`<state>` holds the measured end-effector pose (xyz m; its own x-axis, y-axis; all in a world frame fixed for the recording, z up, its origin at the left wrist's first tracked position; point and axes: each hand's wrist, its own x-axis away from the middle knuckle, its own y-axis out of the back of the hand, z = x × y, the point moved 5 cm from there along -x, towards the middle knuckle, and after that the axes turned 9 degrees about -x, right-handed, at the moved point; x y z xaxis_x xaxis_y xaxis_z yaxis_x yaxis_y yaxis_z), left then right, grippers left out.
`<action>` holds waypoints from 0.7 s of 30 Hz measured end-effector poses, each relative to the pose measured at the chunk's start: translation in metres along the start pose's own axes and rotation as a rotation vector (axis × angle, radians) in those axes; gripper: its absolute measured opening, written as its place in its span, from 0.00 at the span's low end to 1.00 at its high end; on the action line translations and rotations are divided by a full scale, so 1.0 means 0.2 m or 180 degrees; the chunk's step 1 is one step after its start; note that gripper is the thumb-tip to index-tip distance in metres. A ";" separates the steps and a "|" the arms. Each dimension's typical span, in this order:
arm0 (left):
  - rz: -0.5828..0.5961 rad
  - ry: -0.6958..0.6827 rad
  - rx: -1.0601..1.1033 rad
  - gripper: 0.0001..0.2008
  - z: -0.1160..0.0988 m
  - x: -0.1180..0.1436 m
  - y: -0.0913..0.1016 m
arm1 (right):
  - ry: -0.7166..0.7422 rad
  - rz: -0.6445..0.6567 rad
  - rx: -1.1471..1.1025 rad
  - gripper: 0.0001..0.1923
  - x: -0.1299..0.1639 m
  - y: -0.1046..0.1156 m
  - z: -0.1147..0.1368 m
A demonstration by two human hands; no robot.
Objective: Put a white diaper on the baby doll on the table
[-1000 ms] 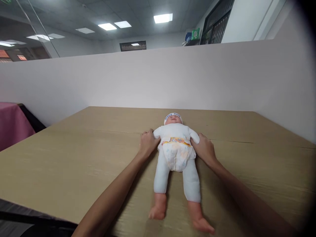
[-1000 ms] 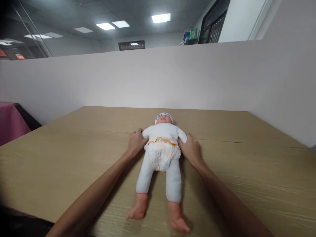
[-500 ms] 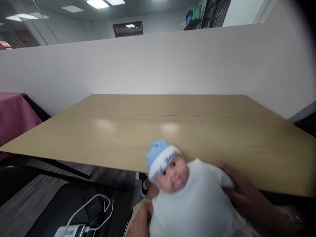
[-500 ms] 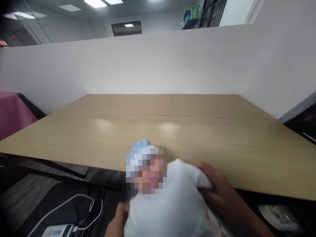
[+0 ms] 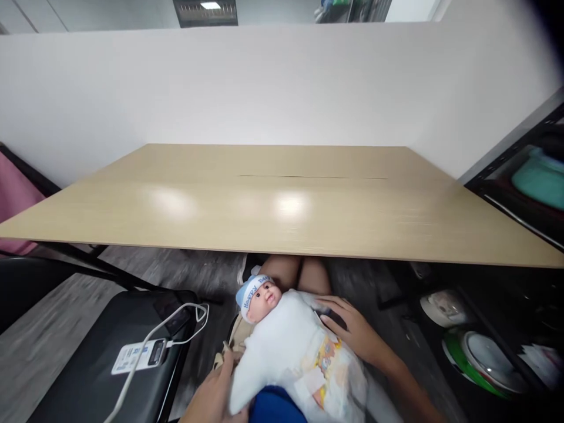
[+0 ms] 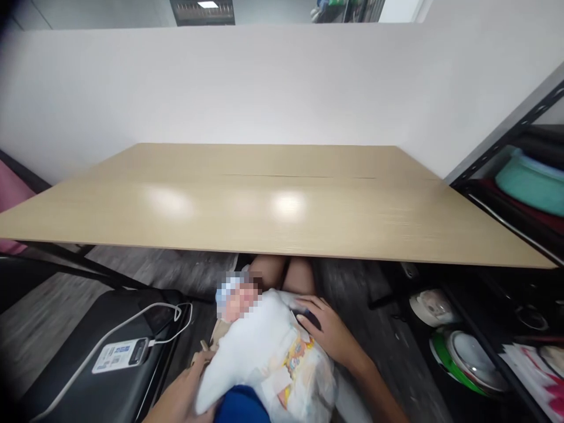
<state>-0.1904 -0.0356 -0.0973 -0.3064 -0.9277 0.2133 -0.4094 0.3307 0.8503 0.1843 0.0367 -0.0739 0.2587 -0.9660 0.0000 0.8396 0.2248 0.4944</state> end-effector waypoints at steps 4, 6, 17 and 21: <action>0.0000 -0.0086 0.0042 0.31 0.03 0.05 0.03 | -0.0277 0.0080 -0.0389 0.18 0.22 0.00 0.05; -0.0147 -0.0147 0.0092 0.35 0.01 0.06 0.08 | -0.0375 -0.0049 -0.0407 0.18 0.28 0.01 0.07; 0.0464 -0.1863 0.0458 0.30 -0.72 -0.28 0.32 | -0.0122 -0.0240 0.0217 0.16 0.15 -0.02 0.04; 0.0716 -0.2491 0.0428 0.23 -0.88 -0.41 0.21 | 0.0017 -0.0143 0.0291 0.18 0.10 0.00 -0.06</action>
